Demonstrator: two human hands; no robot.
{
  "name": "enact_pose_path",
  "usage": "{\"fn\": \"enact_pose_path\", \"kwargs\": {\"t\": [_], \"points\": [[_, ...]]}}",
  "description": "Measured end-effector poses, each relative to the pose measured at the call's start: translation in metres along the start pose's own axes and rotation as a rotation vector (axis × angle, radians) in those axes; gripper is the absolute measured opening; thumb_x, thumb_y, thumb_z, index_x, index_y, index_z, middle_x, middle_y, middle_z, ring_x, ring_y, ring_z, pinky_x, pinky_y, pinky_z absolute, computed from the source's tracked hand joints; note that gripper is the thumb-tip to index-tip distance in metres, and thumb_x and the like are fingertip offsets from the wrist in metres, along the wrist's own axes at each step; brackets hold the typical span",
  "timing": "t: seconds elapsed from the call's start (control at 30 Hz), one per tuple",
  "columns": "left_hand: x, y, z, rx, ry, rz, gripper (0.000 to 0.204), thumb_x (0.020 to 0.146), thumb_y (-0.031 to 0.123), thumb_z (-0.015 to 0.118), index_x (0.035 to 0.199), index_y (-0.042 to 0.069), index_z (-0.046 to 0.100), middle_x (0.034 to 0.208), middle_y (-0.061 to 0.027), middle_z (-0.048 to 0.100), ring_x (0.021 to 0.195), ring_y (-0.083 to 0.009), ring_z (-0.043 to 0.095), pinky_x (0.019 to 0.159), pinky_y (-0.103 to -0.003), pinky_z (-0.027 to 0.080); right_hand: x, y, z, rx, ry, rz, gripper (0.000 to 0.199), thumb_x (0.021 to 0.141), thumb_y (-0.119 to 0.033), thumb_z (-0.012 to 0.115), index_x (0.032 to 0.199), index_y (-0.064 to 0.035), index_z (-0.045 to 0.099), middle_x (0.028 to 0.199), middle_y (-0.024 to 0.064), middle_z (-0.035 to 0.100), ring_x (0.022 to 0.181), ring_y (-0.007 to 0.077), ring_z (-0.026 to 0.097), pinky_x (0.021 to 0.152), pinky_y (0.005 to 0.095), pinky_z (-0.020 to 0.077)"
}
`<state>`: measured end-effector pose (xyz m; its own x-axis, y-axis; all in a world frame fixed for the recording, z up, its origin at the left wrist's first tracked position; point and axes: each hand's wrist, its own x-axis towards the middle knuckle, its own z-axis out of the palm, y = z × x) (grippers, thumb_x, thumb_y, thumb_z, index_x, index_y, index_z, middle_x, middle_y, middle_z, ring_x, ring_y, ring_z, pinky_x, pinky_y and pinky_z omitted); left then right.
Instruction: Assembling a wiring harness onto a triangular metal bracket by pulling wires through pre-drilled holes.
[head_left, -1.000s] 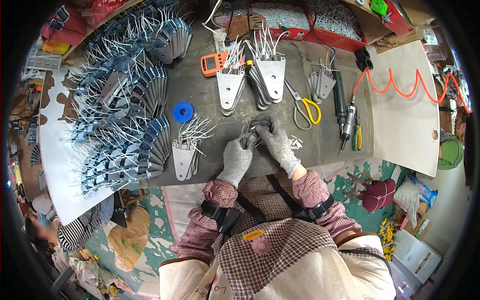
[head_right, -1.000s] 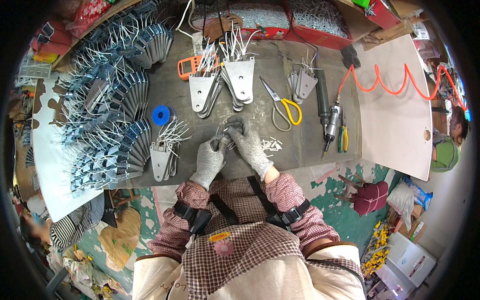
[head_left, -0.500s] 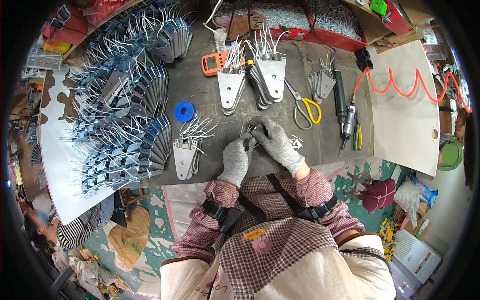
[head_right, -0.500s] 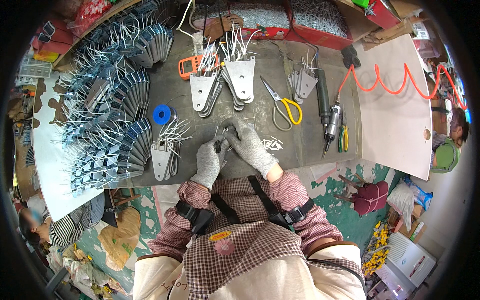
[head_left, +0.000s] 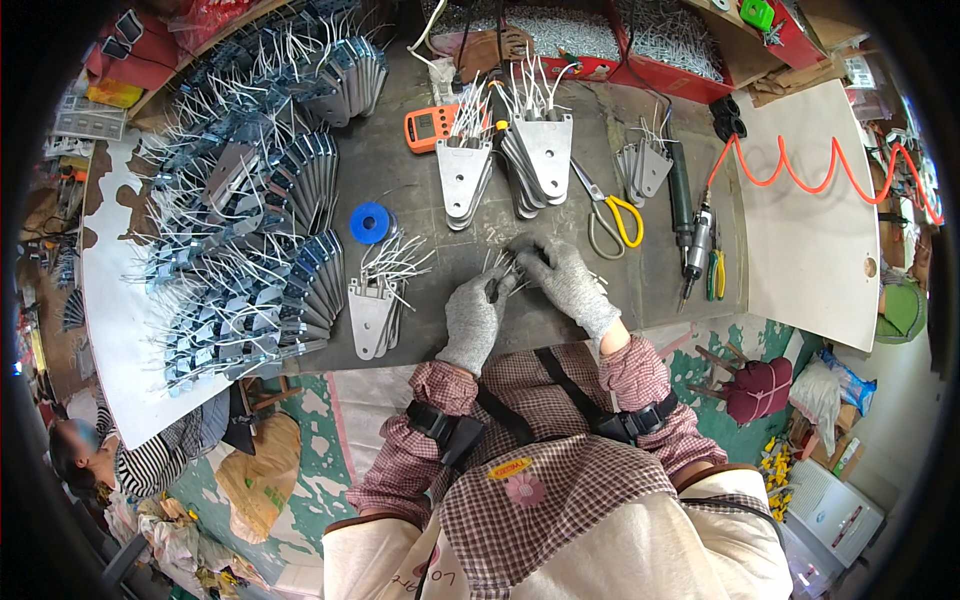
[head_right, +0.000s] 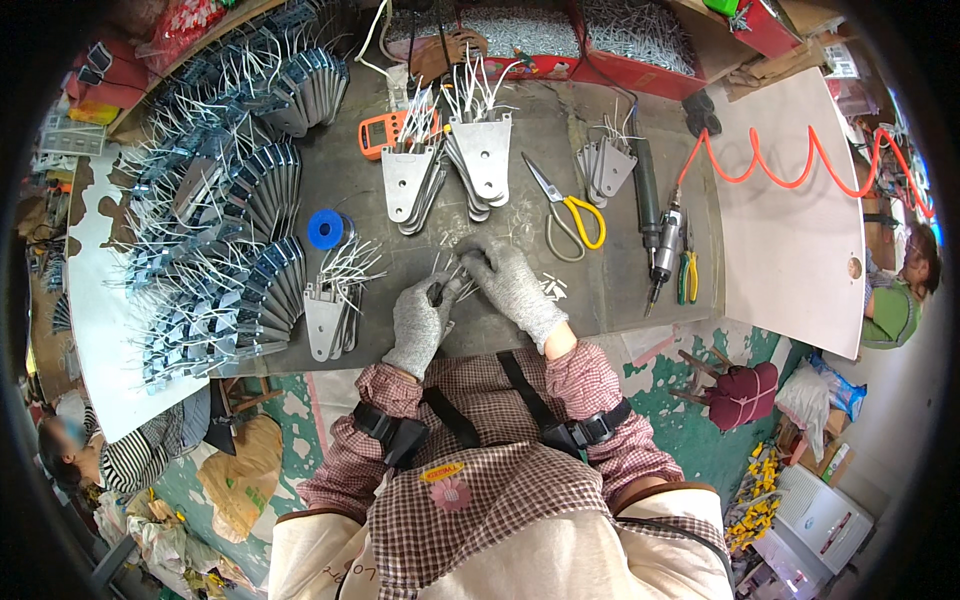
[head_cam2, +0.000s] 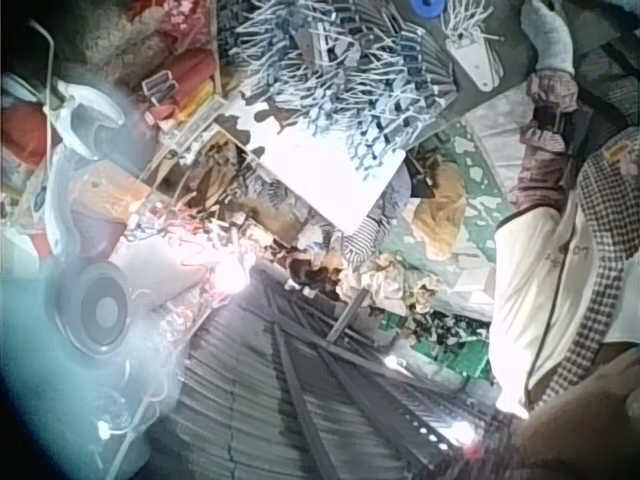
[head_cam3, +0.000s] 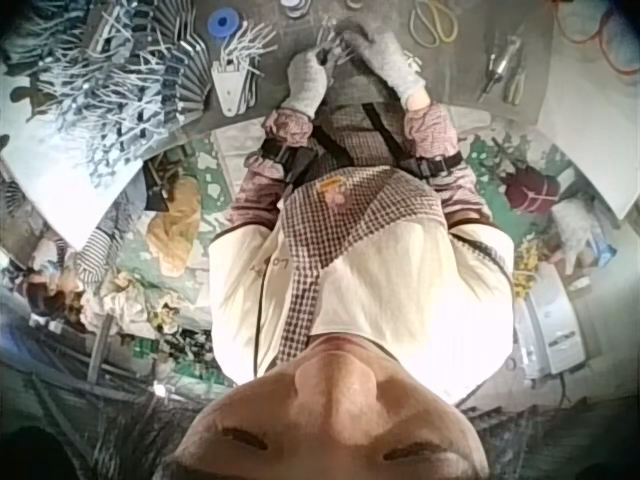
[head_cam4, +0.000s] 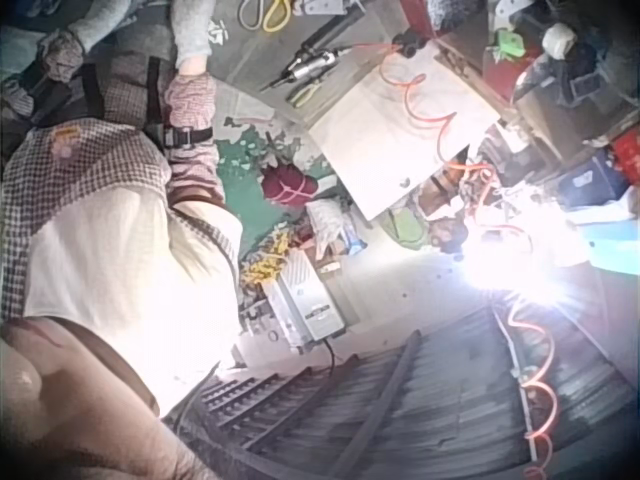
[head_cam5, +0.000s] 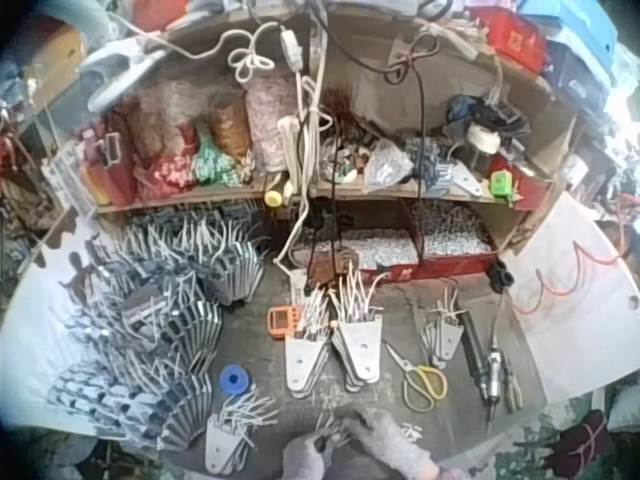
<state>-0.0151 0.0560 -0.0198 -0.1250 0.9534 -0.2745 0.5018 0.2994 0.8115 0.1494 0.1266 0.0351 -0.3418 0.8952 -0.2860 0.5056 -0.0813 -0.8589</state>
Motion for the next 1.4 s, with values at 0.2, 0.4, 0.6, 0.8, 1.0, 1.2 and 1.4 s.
{"fn": "enact_pose_path", "kwargs": {"t": [0.2,0.4,0.6,0.8,1.0,1.2,1.4], "points": [[0.001,0.004,-0.003,-0.199,0.112,0.097,0.025,0.099,0.023,0.072,0.115,0.004,0.074,0.089,-0.0141,0.075,0.075,-0.0225,0.072,0.065,-0.035,0.056,0.029,0.042,0.022,-0.311,0.040,-0.215,0.028,0.097,-0.013,0.062,0.123,-0.0029,0.067,0.116,0.0202,0.070,0.105,0.0385,0.070,0.091,0.0463,0.0555],[0.001,0.010,-0.012,-0.514,-0.053,-0.152,0.024,0.105,0.023,0.068,0.116,0.002,0.073,0.086,-0.0046,0.076,0.060,-0.0054,0.059,0.050,-0.026,0.047,0.061,0.046,0.046,-0.591,-0.042,-0.207,0.034,0.091,-0.007,0.062,0.125,-0.0042,0.065,0.125,0.0199,0.065,0.104,0.0397,0.070,0.093,0.0488,0.0561],[0.011,0.015,-0.016,-0.638,-0.169,-0.358,0.027,0.102,0.023,0.072,0.118,0.001,0.071,0.084,-0.0041,0.074,0.059,-0.0041,0.057,0.049,-0.023,0.045,0.050,0.066,0.050,-0.705,0.105,-0.325,0.024,0.093,-0.005,0.059,0.117,-0.0002,0.061,0.119,0.0232,0.065,0.101,0.0414,0.070,0.086,0.0511,0.0578],[0.005,0.012,-0.001,-0.668,-0.028,-0.108,0.025,0.100,0.019,0.075,0.116,0.001,0.073,0.082,0.0003,0.071,0.063,-0.0045,0.057,0.052,-0.023,0.047,0.005,0.048,0.015,-0.035,0.128,-0.057,0.022,0.103,-0.010,0.054,0.120,-0.0007,0.063,0.115,0.0208,0.070,0.104,0.0367,0.070,0.090,0.0439,0.0560],[0.003,-0.012,0.012,-0.255,-0.016,-0.070,0.027,0.102,0.025,0.072,0.120,0.005,0.074,0.079,0.0006,0.069,0.064,-0.0062,0.059,0.052,-0.025,0.049,0.000,0.027,0.014,0.387,0.118,0.118,0.021,0.101,-0.006,0.060,0.119,0.0013,0.065,0.105,0.0126,0.071,0.091,0.0182,0.069,0.082,0.0313,0.0569],[0.004,-0.012,0.014,-0.139,0.017,-0.083,0.028,0.102,0.031,0.070,0.116,0.007,0.076,0.077,-0.0009,0.071,0.057,-0.0072,0.058,0.049,-0.028,0.049,0.002,0.018,0.022,0.342,0.156,0.035,0.021,0.099,-0.003,0.060,0.119,0.0017,0.064,0.103,0.0104,0.069,0.093,0.0153,0.067,0.082,0.0294,0.0555],[0.004,-0.003,0.008,-0.093,0.036,-0.051,0.029,0.101,0.031,0.071,0.114,0.005,0.076,0.078,-0.0061,0.073,0.064,-0.0123,0.065,0.060,-0.031,0.054,0.002,0.014,0.022,0.325,0.121,0.036,0.024,0.098,-0.001,0.059,0.122,0.0012,0.063,0.106,0.0113,0.070,0.096,0.0172,0.067,0.086,0.0314,0.0549]]}}
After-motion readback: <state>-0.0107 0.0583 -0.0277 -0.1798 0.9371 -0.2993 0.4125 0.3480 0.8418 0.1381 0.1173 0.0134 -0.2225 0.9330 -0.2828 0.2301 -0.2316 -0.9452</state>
